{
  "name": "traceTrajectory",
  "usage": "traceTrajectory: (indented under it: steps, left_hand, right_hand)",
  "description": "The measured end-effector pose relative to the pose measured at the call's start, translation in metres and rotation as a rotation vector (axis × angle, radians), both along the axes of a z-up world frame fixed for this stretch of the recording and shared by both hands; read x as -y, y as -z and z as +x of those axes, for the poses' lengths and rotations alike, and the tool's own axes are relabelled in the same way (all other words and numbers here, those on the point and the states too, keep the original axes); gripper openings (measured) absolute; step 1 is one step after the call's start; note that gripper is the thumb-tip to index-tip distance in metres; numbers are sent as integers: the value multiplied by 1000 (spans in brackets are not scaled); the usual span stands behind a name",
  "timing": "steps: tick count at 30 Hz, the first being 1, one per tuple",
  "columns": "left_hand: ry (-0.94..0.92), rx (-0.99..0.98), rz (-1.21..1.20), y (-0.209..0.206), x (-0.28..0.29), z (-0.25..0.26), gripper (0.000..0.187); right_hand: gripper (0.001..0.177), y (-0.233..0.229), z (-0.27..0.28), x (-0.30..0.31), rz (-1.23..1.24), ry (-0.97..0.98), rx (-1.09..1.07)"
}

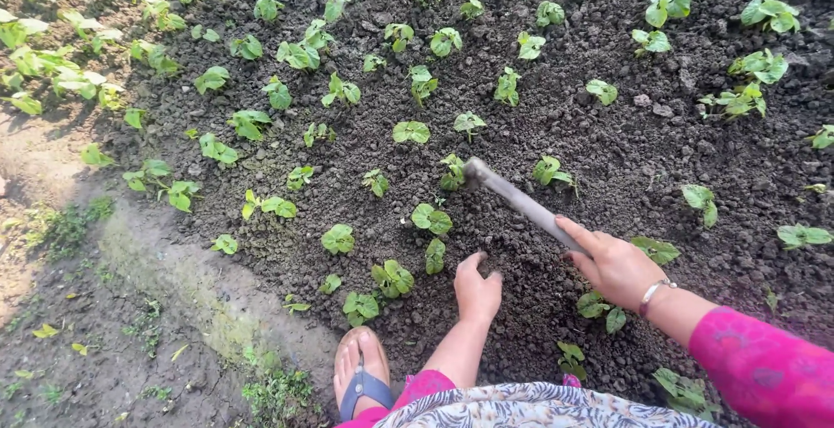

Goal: Loosening soil around young plants using a hand hoe in a garden bed

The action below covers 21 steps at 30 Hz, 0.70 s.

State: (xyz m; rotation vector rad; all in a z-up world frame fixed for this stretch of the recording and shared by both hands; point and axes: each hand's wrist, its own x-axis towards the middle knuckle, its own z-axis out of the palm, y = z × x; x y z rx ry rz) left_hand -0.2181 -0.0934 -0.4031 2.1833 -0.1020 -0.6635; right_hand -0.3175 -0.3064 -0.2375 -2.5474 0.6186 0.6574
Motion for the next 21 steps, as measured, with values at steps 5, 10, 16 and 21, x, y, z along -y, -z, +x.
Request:
traceTrajectory:
  steps: [5, 10, 16, 21]
  left_hand:
    - [59, -31, -93, -36, 10, -2, 56]
    - [111, -103, -173, -56, 23, 0, 64]
    - [220, -131, -82, -40, 30, -4, 69]
    - [389, -195, 147, -57, 29, -11, 68]
  right_hand:
    - [61, -2, -11, 13, 29, 161, -7]
    - [65, 30, -33, 25, -17, 153, 165]
    - [65, 34, -63, 25, 14, 285, 28]
    - [70, 74, -88, 30, -12, 244, 324]
